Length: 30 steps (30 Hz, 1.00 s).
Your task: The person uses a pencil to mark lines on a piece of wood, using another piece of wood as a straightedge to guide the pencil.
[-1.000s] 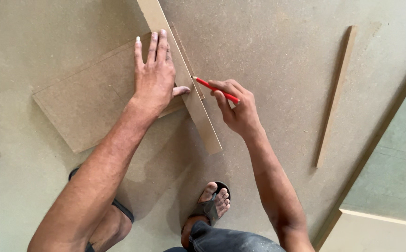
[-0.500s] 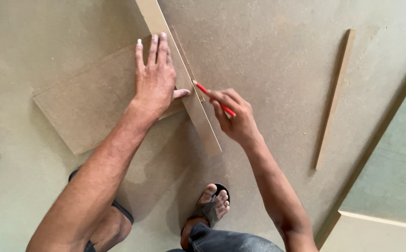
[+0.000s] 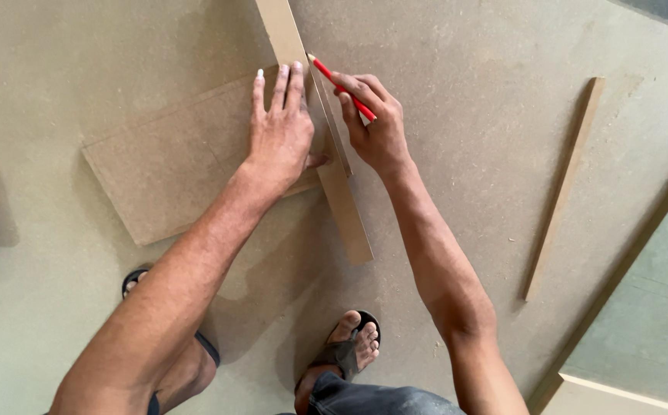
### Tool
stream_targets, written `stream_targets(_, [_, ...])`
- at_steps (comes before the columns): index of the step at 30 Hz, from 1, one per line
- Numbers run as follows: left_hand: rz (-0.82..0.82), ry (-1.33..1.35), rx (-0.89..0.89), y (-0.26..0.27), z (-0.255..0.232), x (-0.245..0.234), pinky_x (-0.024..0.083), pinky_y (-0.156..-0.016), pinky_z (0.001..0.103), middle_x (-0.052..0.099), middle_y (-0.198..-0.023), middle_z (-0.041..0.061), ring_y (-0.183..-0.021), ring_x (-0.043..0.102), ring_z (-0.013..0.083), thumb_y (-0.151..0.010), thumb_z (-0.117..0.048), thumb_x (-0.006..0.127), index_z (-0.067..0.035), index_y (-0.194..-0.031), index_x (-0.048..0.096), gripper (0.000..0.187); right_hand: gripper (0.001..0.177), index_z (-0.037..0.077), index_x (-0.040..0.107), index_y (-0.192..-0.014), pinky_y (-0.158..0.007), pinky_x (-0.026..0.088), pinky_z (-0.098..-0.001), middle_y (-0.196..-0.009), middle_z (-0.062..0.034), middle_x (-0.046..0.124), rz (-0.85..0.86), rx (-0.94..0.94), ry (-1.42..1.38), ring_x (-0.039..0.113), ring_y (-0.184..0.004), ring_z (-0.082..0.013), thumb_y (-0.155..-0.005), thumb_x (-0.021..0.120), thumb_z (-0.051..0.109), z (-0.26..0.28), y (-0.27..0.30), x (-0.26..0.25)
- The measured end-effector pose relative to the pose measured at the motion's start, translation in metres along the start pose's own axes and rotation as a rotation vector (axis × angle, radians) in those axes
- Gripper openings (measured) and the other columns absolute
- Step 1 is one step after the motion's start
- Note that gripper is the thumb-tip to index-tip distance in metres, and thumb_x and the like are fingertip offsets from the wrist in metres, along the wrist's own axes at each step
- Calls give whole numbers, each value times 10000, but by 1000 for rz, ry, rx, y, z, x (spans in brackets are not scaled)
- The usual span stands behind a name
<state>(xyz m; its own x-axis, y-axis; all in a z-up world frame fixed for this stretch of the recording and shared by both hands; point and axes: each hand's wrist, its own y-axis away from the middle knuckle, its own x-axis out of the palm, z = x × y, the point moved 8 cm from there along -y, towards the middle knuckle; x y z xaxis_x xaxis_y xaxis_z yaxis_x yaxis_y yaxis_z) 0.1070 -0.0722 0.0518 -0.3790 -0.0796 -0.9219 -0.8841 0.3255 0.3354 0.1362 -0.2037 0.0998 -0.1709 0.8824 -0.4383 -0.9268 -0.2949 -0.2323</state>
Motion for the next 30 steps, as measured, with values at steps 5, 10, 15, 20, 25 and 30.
stream_targets(5, [-1, -19, 7, -3, 0, 7, 45, -1236, 643, 178, -1661, 282, -1557, 142, 389, -619, -664, 875, 124, -1248, 675, 1028, 230, 47, 674, -1292, -842, 619, -356, -1127, -123, 719, 37, -39, 76, 753, -980, -232, -1072, 627, -2, 11, 4, -4])
stream_targets(10, [41, -29, 4, -1, 0, 8, 33, -1226, 654, 169, -1672, 286, -1563, 142, 402, -598, -686, 877, 119, -1203, 699, 1023, 243, 53, 690, -1237, -709, 581, -360, -997, -125, 697, 257, 157, 187, 701, -829, -221, -1011, 633, -17, 50, 72, -36])
stream_targets(15, [170, -25, -18, 0, 1, 11, 32, -1261, 650, 151, -1717, 272, -1603, 128, 402, -685, -651, 871, 49, -1098, 754, 821, 363, 69, 668, -1320, -742, 603, -328, -1006, -125, 722, 286, 267, 226, 722, -871, -206, -983, 603, -49, 86, 131, -71])
stream_targets(20, [-77, 101, 9, 3, 7, 23, 90, -1272, 600, 182, -1706, 252, -1586, 165, 372, -610, -688, 885, 134, -1538, 427, 1321, 546, 71, 520, -1428, -781, 597, -415, -1167, -199, 685, 91, 367, 378, 692, -922, -312, -924, 727, 61, 60, 169, -8])
stream_targets(25, [-251, 188, -41, 31, 80, 37, 114, -1272, 619, 151, -1718, 259, -1580, 135, 413, -705, -767, 807, -2, -1650, 266, 1331, 615, 22, 343, -1521, -913, 608, -503, -1299, -261, 588, 101, 316, 558, 648, -1161, -424, -1017, 673, 148, 29, 198, 21])
stream_targets(30, [-11, 249, -308, 87, 196, 58, 118, -1190, 633, 184, -1642, 250, -1510, 175, 384, -503, -778, 823, 18, -1623, 145, 1532, 586, 41, 431, -1494, -952, 602, -545, -1298, -233, 607, 10, 397, 716, 647, -1178, -393, -995, 717, 152, 8, 250, -51])
